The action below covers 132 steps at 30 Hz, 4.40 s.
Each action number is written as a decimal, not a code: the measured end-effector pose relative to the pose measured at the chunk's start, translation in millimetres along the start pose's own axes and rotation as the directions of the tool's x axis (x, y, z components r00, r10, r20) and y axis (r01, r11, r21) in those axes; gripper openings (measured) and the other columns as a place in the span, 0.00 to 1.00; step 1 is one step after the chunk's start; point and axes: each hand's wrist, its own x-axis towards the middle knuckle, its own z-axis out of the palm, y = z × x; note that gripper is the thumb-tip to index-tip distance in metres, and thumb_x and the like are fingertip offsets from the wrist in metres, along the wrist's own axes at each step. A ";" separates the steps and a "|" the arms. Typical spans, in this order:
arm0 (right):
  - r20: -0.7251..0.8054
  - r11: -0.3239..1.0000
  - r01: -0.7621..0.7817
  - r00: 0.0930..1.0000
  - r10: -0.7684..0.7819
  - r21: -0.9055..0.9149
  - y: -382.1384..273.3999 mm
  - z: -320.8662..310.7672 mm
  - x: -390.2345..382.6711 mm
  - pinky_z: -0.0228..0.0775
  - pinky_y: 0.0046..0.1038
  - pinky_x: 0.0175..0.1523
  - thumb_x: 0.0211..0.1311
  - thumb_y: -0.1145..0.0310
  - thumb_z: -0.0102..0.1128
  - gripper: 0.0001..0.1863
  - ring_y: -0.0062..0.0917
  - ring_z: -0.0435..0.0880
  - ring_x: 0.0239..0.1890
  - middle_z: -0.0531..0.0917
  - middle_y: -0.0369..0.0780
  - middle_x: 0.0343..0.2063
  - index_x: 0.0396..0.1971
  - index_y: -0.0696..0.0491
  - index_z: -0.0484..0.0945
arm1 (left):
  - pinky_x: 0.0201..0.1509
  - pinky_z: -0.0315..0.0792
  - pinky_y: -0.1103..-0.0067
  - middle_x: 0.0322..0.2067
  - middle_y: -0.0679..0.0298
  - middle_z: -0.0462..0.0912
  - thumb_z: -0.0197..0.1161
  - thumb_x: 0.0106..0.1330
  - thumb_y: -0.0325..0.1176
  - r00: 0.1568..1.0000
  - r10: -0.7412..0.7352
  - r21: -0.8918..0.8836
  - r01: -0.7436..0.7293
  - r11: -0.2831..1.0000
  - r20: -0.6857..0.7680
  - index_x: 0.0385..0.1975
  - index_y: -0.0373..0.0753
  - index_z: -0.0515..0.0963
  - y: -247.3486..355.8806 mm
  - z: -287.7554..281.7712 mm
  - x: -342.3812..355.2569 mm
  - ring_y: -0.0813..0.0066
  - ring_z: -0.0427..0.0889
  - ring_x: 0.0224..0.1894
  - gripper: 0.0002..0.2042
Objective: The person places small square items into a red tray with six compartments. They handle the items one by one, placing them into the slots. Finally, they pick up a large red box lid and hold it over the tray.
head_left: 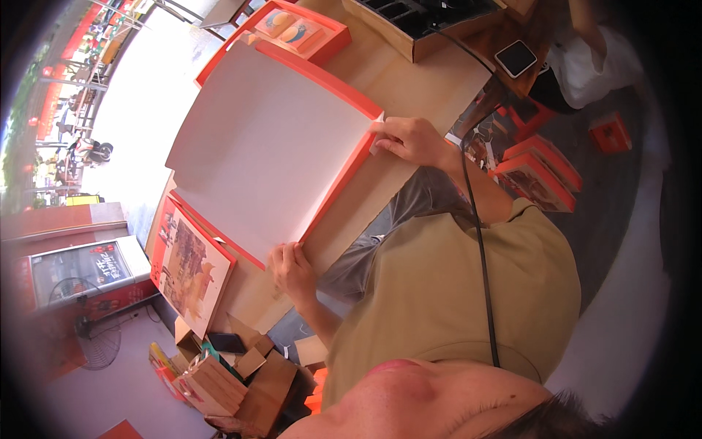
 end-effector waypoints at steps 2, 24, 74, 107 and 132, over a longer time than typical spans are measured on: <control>-0.016 0.974 0.130 0.991 -0.136 -0.186 7.7 1.1 6.2 0.81 0.36 0.42 0.69 0.65 0.73 0.10 0.33 0.89 0.37 0.88 0.33 0.38 0.48 0.45 0.86 | 0.51 0.76 0.60 0.39 0.59 0.83 0.61 0.81 0.37 0.999 -0.037 -0.007 0.037 0.999 0.001 0.38 0.40 0.84 -0.9 -1.1 -0.7 0.52 0.82 0.47 0.10; -0.056 0.967 -0.062 0.997 0.050 -0.247 -8.1 35.6 4.2 0.84 0.40 0.40 0.71 0.64 0.69 0.05 0.40 0.91 0.36 0.87 0.36 0.39 0.42 0.47 0.85 | 0.49 0.78 0.60 0.37 0.59 0.86 0.71 0.73 0.40 0.947 -0.276 0.063 0.289 0.955 -0.163 0.39 0.41 0.87 20.0 9.9 7.5 0.53 0.84 0.46 0.09; 0.083 0.890 0.405 0.914 -0.396 -0.210 -2.3 31.5 -24.0 0.75 0.40 0.44 0.67 0.49 0.72 0.20 0.37 0.81 0.40 0.78 0.39 0.34 0.28 0.50 0.78 | 0.46 0.77 0.55 0.37 0.57 0.82 0.69 0.73 0.44 0.991 0.133 0.082 -0.131 0.988 -0.016 0.40 0.41 0.83 26.5 2.6 1.6 0.48 0.83 0.43 0.12; 0.045 0.818 0.418 0.898 -0.437 -0.396 36.7 -6.2 2.6 0.71 0.41 0.61 0.65 0.64 0.67 0.03 0.32 0.83 0.48 0.82 0.33 0.39 0.34 0.45 0.84 | 0.47 0.79 0.55 0.39 0.54 0.85 0.65 0.70 0.27 0.942 0.330 -0.121 -0.321 0.939 0.064 0.48 0.39 0.83 55.7 25.6 8.4 0.46 0.84 0.44 0.09; 0.307 0.857 0.515 0.811 -0.498 0.029 -39.1 51.0 -19.0 0.74 0.39 0.65 0.60 0.75 0.67 0.08 0.32 0.84 0.55 0.85 0.32 0.40 0.38 0.47 0.85 | 0.48 0.81 0.60 0.38 0.56 0.88 0.67 0.66 0.22 0.924 0.325 -0.227 -0.279 0.933 0.201 0.50 0.38 0.83 105.7 -8.2 16.5 0.53 0.88 0.46 0.13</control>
